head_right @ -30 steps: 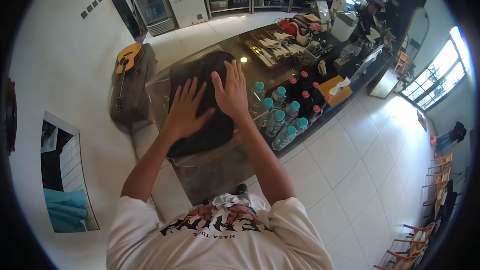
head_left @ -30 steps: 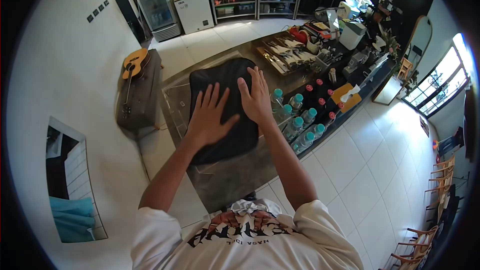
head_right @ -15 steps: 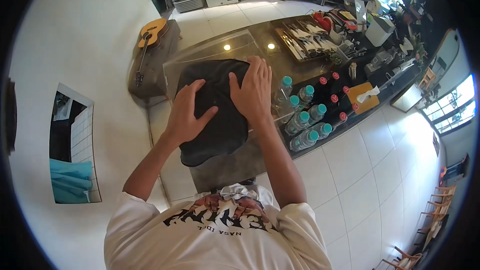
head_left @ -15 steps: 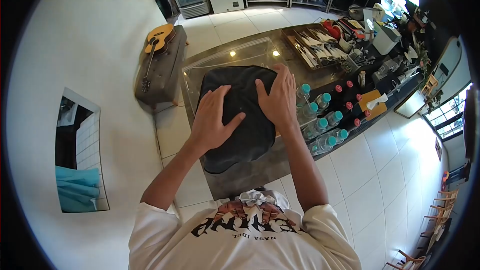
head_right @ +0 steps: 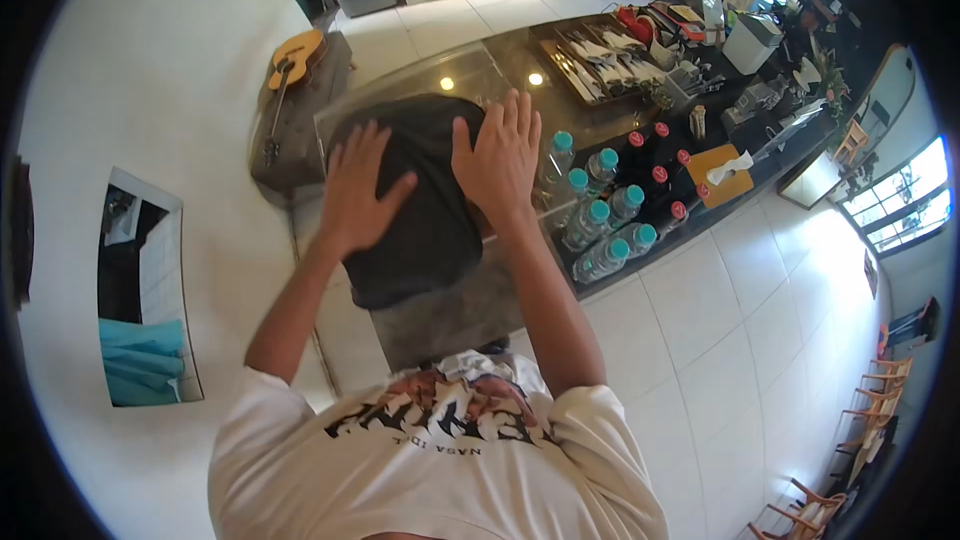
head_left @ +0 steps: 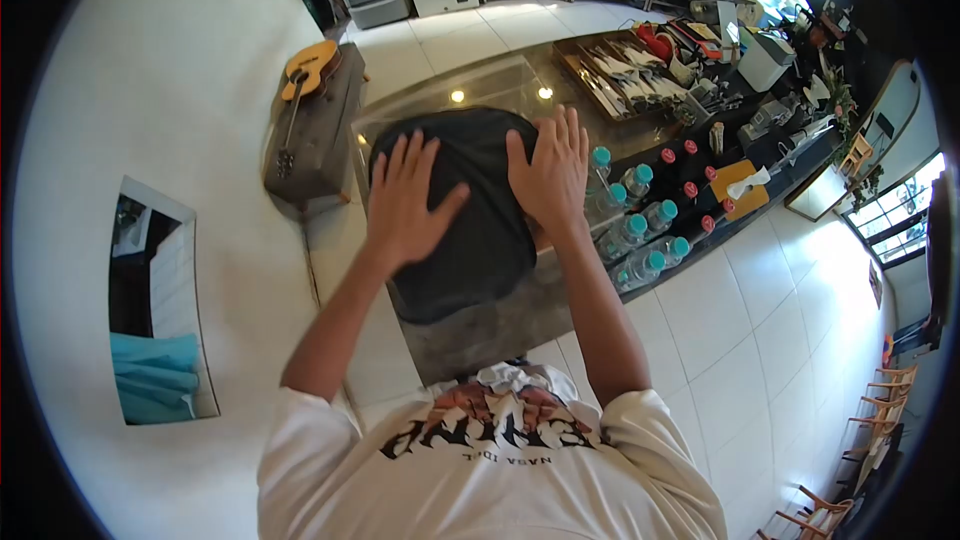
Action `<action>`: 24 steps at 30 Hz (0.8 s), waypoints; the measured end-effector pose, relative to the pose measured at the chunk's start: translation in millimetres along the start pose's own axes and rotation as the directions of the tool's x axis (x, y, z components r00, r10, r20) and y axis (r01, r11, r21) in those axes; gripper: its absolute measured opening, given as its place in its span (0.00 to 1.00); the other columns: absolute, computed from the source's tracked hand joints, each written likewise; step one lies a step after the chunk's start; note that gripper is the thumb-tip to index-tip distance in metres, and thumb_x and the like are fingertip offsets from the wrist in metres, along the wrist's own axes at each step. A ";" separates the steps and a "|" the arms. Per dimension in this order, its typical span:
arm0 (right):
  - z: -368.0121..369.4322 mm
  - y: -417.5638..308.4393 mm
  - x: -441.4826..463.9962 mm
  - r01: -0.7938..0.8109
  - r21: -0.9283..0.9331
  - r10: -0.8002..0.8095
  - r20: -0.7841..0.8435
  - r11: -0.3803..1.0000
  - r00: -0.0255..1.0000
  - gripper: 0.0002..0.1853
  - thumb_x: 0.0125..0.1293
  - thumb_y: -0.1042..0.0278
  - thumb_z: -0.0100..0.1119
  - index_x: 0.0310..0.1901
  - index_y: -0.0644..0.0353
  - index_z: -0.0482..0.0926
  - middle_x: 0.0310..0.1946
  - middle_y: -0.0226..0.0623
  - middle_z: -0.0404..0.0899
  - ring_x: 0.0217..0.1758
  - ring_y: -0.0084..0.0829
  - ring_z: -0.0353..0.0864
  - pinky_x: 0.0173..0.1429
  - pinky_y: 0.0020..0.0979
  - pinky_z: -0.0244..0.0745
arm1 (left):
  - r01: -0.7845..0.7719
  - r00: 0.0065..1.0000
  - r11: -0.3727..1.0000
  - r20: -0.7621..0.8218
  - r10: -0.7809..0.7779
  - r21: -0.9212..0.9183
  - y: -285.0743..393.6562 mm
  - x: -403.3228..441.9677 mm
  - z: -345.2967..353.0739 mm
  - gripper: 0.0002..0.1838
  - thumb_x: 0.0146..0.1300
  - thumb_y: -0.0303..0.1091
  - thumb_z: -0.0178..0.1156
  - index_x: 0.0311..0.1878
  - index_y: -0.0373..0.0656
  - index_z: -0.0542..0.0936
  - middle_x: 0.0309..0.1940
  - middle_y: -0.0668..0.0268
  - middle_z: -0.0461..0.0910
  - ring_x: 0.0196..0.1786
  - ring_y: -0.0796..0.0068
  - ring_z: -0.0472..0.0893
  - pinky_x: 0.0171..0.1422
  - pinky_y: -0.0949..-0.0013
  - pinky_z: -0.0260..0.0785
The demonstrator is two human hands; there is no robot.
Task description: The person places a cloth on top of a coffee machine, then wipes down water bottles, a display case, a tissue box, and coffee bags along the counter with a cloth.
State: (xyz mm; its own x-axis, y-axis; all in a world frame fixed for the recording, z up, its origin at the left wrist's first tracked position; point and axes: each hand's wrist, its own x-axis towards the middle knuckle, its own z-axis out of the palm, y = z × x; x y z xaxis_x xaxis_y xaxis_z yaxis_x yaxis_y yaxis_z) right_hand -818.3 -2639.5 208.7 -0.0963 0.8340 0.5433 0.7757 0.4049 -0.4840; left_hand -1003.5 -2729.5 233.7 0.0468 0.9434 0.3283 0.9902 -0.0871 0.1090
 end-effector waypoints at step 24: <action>-3.7 10.5 8.6 -0.024 0.425 0.047 -0.044 0.905 0.998 0.23 0.75 0.48 0.44 0.57 0.57 0.75 0.66 0.52 0.68 0.75 0.54 0.57 0.77 0.52 0.42 | -0.304 0.949 0.950 0.066 0.308 -0.065 59.6 -22.8 1.3 0.33 0.72 0.52 0.45 0.74 0.44 0.59 0.76 0.55 0.55 0.78 0.56 0.52 0.80 0.50 0.40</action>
State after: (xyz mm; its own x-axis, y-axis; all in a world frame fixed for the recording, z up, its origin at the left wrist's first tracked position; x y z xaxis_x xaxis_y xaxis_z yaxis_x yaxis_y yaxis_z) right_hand -808.6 -2629.5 210.7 -0.0327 0.8349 0.5495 0.4389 0.5059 -0.7426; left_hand -945.3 -2755.8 231.4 0.3582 0.8897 0.2829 0.9184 -0.3904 0.0648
